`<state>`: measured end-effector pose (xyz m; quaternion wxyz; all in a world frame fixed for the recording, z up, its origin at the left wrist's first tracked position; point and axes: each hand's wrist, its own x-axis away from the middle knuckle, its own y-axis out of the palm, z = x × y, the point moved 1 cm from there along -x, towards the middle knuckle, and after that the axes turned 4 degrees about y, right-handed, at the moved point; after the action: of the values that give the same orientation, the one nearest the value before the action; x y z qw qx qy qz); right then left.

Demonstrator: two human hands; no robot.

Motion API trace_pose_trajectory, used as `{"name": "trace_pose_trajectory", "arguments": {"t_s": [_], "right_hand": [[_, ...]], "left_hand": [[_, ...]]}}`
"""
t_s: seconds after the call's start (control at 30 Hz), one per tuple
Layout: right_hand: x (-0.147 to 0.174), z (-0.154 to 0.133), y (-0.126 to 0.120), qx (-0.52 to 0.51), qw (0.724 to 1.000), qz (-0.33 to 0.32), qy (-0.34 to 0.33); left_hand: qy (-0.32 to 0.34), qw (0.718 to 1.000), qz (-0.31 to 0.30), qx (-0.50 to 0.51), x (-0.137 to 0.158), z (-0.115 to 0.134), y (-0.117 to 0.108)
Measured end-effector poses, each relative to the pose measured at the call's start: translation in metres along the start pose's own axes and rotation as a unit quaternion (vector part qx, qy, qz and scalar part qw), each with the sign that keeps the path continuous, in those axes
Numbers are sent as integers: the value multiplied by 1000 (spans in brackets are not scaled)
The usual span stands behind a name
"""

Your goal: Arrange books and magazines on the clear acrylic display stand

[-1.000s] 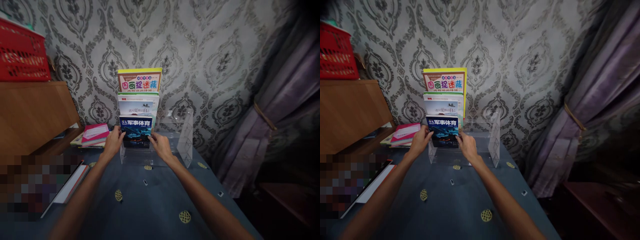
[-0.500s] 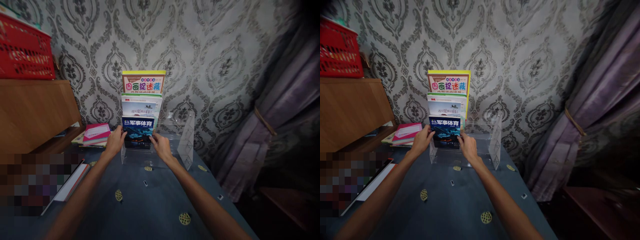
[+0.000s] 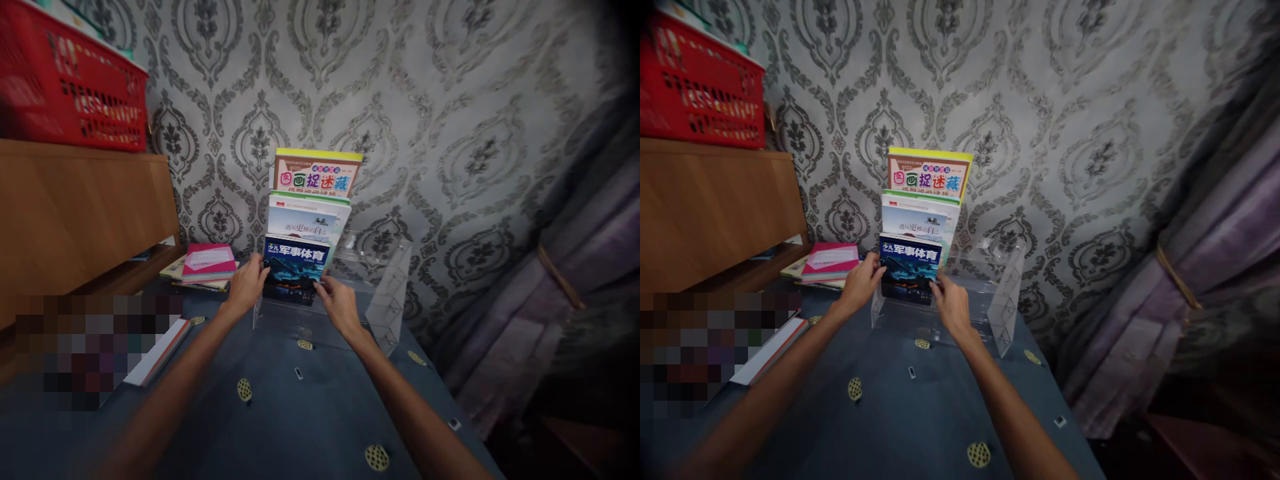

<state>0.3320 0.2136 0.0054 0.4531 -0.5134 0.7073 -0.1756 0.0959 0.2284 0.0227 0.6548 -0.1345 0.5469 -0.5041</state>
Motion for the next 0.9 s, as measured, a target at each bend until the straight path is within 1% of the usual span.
{"name": "trace_pose_trajectory", "arguments": {"t_s": [0.2,0.47,0.73,0.9], "right_hand": [[1,3,4,-7,1000,3,0],[-1,1,6,33,999,-7,1],[2,1,9,33,999,15,-10],[2,-1,9,61,998,27,-4]], "left_hand": [[0,998,-45,-40,1,5,-6],[-11,993,-87,-79,2,16,-16],[-1,990,-108,-90,-2,15,-18],[17,989,-119,-86,-6,11,-20]]}}
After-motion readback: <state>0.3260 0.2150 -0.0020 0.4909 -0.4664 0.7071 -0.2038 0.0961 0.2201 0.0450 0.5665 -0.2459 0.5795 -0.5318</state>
